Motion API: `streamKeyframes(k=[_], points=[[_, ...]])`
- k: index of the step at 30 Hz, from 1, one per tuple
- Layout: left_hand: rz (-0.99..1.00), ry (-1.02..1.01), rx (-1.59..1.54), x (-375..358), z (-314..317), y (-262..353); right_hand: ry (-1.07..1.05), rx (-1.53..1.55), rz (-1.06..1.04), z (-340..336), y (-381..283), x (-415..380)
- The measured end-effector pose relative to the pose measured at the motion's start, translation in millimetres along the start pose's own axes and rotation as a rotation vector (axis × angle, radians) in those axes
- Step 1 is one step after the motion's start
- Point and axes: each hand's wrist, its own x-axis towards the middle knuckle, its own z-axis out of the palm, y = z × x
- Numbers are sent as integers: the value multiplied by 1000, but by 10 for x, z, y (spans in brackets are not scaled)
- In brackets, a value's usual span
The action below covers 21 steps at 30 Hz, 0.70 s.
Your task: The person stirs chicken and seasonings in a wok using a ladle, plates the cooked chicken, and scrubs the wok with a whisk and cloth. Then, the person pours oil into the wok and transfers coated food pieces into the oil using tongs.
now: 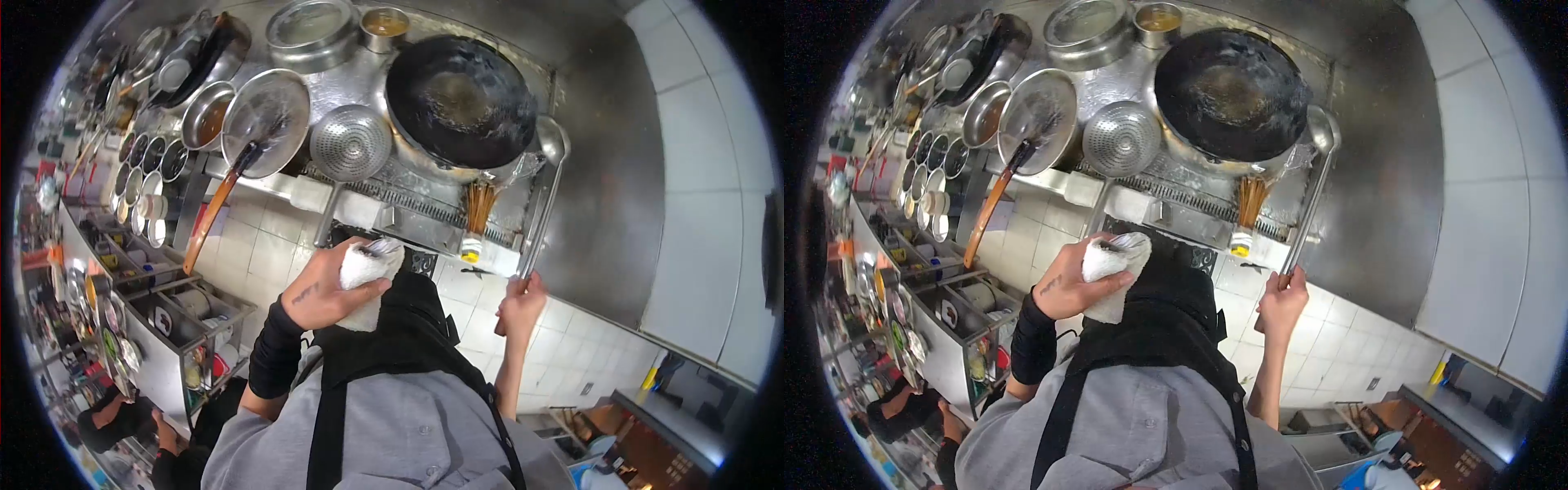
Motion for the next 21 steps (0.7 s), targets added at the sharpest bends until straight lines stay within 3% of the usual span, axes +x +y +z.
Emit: streamKeyframes(k=[2,8,9,12,13,14,16,17,19,21], points=[[24,24,-25,-16,107,22,22,-10,70,-25,577,201],[-53,24,14,-48,80,36,104,-240,2,466,2118,569],[-49,46,24,-45,54,16,72,-368,35,567,2385,626],[7,27,47,12,-98,15,154,-708,-129,826,2889,722],[14,42,50,18,-165,74,269,-937,-317,886,2879,824],[58,37,61,34,-234,72,246,-714,-216,848,1968,687],[132,74,52,99,-322,-15,186,-587,-184,980,1712,1025],[134,40,43,151,-371,-72,-7,-480,-121,1055,1774,1318],[142,38,33,201,-461,-113,-134,-607,-4,1126,1623,1379],[152,53,-7,212,-586,-223,-245,-382,217,1099,1412,1487]])
